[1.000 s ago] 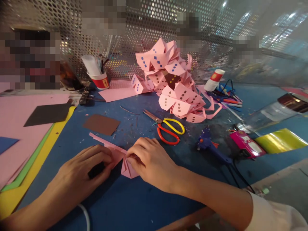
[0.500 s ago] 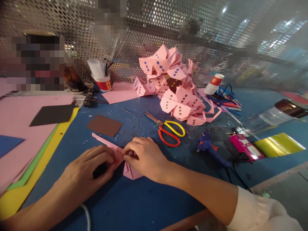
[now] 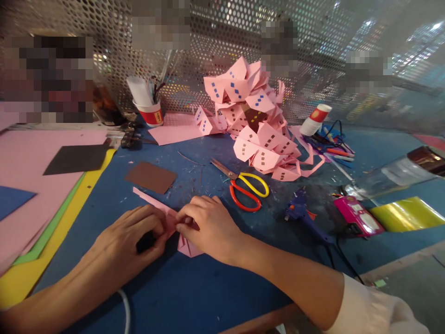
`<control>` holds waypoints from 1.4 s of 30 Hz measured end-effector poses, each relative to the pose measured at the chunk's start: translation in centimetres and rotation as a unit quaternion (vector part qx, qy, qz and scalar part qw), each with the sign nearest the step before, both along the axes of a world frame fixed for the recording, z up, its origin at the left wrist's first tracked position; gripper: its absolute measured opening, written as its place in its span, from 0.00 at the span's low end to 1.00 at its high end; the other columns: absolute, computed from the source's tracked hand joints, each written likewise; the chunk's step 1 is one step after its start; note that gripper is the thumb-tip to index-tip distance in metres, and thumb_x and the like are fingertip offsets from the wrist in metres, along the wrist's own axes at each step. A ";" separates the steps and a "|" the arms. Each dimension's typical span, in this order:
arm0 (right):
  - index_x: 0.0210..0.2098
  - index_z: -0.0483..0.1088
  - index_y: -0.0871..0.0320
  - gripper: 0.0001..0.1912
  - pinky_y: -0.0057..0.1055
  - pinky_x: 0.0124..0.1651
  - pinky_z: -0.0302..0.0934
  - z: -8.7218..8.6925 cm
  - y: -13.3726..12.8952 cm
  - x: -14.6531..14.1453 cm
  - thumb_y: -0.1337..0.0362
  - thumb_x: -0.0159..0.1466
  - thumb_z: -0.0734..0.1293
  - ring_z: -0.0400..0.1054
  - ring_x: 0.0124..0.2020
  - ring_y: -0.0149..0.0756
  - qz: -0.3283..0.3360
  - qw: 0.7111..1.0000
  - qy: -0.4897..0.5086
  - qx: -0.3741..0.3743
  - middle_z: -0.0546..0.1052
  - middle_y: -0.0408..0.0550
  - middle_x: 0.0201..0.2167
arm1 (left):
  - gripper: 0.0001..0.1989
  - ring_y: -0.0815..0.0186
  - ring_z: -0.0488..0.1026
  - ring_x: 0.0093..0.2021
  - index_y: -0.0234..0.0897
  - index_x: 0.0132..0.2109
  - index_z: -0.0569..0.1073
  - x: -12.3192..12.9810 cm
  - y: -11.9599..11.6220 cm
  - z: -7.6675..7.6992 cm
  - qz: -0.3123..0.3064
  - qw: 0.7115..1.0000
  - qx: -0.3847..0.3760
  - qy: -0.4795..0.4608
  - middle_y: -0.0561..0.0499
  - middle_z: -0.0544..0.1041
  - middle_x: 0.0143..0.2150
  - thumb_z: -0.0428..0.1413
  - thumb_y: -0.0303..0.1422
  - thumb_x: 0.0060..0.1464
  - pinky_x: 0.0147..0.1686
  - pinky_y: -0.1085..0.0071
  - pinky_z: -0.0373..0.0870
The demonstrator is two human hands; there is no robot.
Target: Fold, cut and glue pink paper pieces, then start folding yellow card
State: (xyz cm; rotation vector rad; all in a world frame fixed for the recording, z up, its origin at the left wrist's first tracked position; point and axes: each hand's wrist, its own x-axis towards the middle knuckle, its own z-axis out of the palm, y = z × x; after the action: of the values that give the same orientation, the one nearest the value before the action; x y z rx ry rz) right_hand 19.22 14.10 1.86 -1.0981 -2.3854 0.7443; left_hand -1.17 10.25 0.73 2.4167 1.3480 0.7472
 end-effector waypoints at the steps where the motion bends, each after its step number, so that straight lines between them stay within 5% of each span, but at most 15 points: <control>1: 0.37 0.74 0.54 0.02 0.32 0.46 0.52 0.0 0.0 0.0 0.66 0.64 0.71 0.68 0.39 0.31 0.000 1.000 -0.002 0.001 0.74 0.39 0.34 | 0.08 0.65 0.70 0.36 0.39 0.31 0.64 0.1 0.0 0.1 0.000 1.000 0.000 -0.002 0.53 0.73 0.34 0.52 0.24 0.57 0.38 0.65 0.65; 42: 0.31 0.66 0.56 0.05 0.33 0.41 0.48 -0.5 -0.8 -1.4 0.70 0.58 0.67 0.63 0.34 0.32 -0.059 0.997 -0.024 0.052 0.72 0.38 0.29 | 0.08 0.65 0.68 0.36 0.39 0.31 0.63 0.0 0.0 0.0 -0.005 1.000 0.010 0.024 0.53 0.71 0.34 0.50 0.23 0.57 0.38 0.65 0.64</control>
State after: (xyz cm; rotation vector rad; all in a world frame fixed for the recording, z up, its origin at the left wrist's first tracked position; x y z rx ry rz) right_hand 17.85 13.34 1.31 -1.2118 -2.3462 0.5531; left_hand -1.21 10.24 0.75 2.4710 1.3514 0.7074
